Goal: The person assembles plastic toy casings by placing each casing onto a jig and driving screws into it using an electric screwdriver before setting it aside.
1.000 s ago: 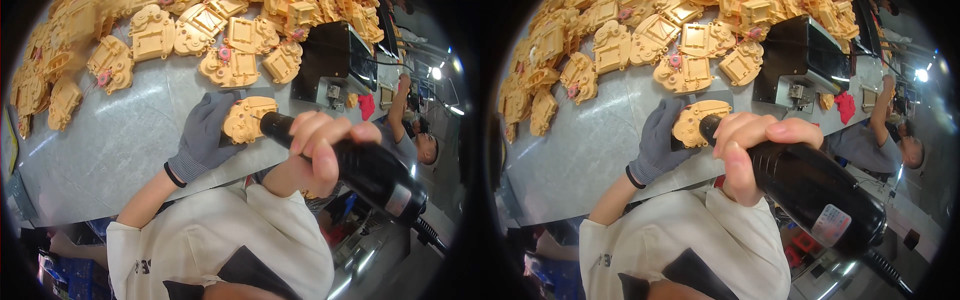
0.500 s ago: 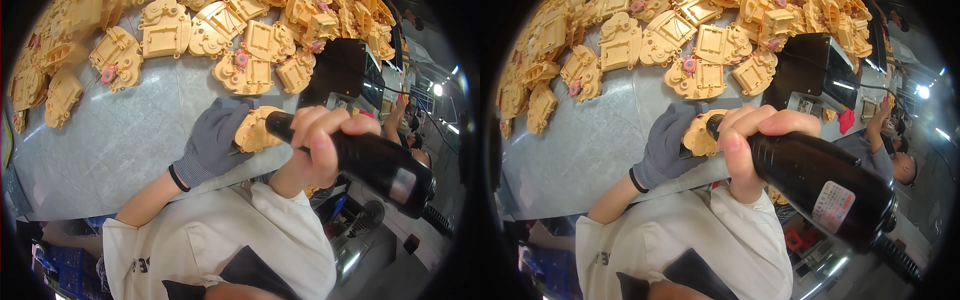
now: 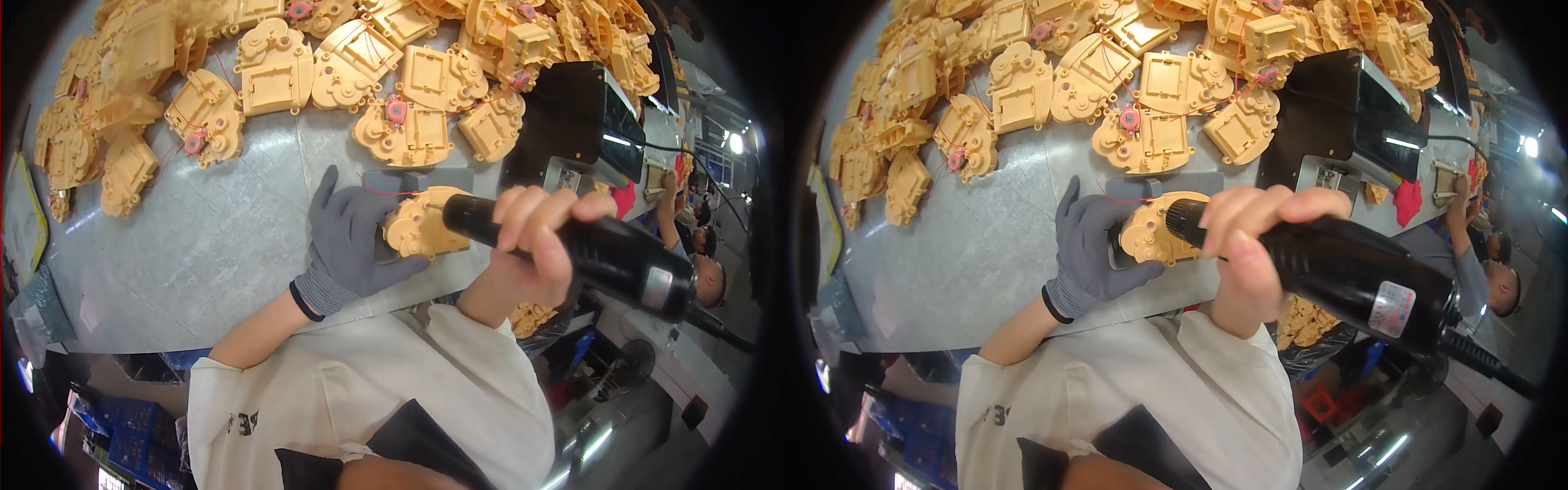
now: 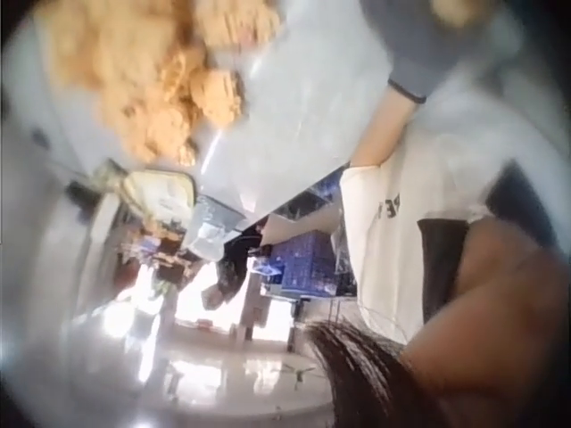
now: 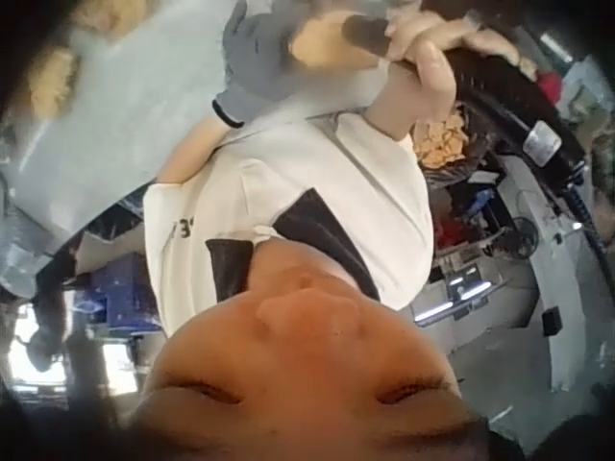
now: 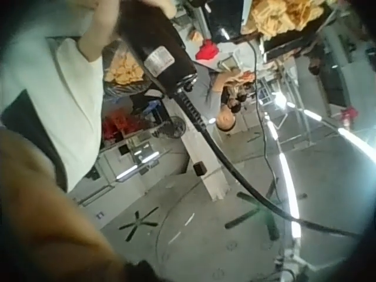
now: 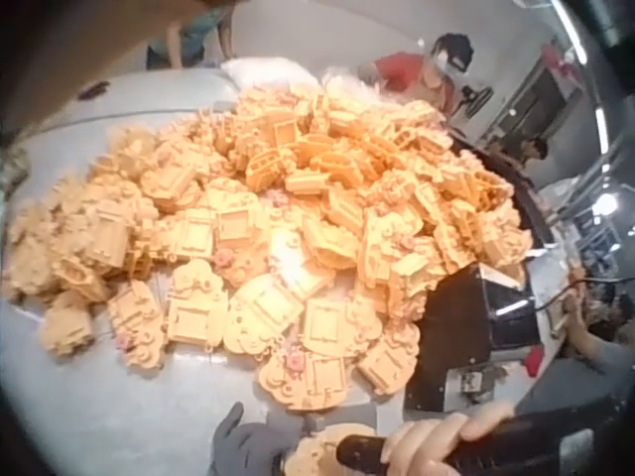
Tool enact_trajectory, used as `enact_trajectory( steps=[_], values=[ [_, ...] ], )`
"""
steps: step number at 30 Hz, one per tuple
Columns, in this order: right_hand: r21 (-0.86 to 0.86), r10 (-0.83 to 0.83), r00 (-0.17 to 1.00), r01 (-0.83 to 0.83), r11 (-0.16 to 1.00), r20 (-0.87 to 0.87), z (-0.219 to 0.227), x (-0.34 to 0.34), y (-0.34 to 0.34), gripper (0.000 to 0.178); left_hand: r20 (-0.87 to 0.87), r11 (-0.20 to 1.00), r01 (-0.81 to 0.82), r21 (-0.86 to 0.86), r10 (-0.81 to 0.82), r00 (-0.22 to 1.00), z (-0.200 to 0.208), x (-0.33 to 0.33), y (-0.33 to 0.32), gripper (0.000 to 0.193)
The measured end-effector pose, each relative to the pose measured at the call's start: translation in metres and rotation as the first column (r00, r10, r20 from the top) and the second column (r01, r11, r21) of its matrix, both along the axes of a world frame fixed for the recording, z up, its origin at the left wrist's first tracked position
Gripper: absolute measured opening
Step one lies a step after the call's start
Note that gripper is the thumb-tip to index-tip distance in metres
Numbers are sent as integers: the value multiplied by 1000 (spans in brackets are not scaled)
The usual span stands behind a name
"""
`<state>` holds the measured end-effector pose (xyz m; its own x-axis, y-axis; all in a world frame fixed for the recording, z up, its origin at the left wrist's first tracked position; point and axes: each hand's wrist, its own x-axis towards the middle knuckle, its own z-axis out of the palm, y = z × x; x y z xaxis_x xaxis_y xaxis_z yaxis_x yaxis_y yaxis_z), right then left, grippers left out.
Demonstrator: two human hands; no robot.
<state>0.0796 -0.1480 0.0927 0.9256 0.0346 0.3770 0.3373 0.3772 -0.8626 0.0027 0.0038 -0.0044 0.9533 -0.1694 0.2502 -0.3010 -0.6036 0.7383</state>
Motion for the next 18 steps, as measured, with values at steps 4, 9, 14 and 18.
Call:
enact_trajectory(
  steps=[4, 9, 14, 18],
  values=[
    [236, 268, 928, -330, 914, 260, 24, -23, -47, 48, -108, 995, -80, -60, 73, 991, 24, 22, -19, 73],
    [325, 359, 731, -612, 721, 581, 74, -41, -9, 25, -589, 558, -344, -755, -345, 731, 45, 29, 9, 75],
    [300, 239, 782, -473, 828, 575, 99, -38, 14, 20, -613, 109, -664, -740, 296, 732, 71, -116, 90, 80],
    [271, 109, 810, -315, 909, 576, 100, -43, 13, 20, -569, -97, -829, -551, 770, 289, 8, -287, 184, 45]
  ],
)
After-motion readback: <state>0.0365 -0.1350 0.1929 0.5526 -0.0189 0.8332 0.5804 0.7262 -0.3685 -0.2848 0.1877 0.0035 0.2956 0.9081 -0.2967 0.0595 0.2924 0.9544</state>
